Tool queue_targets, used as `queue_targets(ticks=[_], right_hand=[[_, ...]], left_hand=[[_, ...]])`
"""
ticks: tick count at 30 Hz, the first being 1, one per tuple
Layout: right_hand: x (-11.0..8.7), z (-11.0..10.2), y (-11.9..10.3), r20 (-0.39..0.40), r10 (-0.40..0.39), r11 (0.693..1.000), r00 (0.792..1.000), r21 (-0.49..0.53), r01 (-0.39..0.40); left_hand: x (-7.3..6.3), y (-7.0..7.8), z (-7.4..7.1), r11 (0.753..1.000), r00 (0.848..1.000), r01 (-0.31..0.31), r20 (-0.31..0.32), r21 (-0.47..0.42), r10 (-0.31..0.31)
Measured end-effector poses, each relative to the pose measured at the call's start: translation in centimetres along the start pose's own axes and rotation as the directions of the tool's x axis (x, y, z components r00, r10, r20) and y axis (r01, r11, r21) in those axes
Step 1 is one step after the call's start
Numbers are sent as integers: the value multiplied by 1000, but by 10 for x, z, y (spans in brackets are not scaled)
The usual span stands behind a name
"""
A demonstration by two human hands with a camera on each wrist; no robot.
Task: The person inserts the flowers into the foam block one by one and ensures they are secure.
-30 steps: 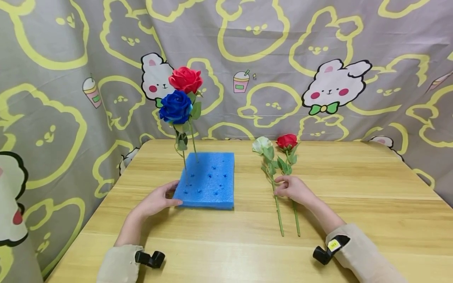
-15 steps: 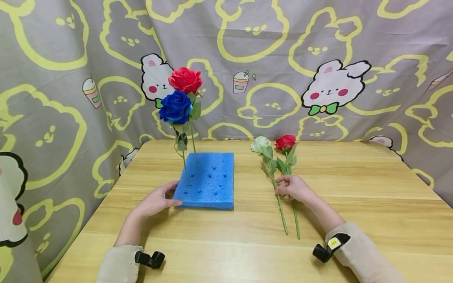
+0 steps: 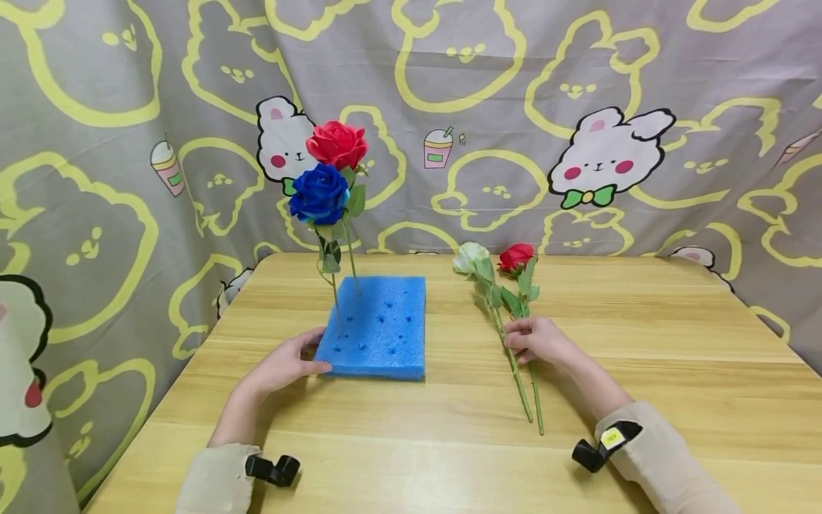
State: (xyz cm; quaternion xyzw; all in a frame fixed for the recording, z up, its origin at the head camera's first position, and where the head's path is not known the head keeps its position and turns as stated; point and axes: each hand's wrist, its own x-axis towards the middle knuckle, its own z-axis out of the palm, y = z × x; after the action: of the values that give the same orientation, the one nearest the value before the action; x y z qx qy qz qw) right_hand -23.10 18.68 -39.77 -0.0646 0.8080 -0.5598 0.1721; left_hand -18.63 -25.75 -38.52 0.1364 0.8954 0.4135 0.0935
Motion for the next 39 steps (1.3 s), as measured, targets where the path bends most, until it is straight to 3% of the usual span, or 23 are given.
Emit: queue_targets(ticks=[11, 18, 31, 39], right_hand=[[-3, -1, -3, 0, -42, 989, 999, 139, 42], [-2, 1, -13, 23, -146, 973, 989, 185, 139], [-1, 11, -35, -4, -245, 943, 970, 230, 239], [2, 18, -46, -19, -298, 933, 954, 204, 295]], left_hand=[[0, -1, 0, 1000, 1000, -9, 6, -17, 9], [1, -1, 0, 1000, 1000, -15, 6, -13, 15], [1, -3, 0, 1000, 1000, -17, 3, -5, 17], [0, -3, 0, 1000, 1000, -22, 5, -16, 22]])
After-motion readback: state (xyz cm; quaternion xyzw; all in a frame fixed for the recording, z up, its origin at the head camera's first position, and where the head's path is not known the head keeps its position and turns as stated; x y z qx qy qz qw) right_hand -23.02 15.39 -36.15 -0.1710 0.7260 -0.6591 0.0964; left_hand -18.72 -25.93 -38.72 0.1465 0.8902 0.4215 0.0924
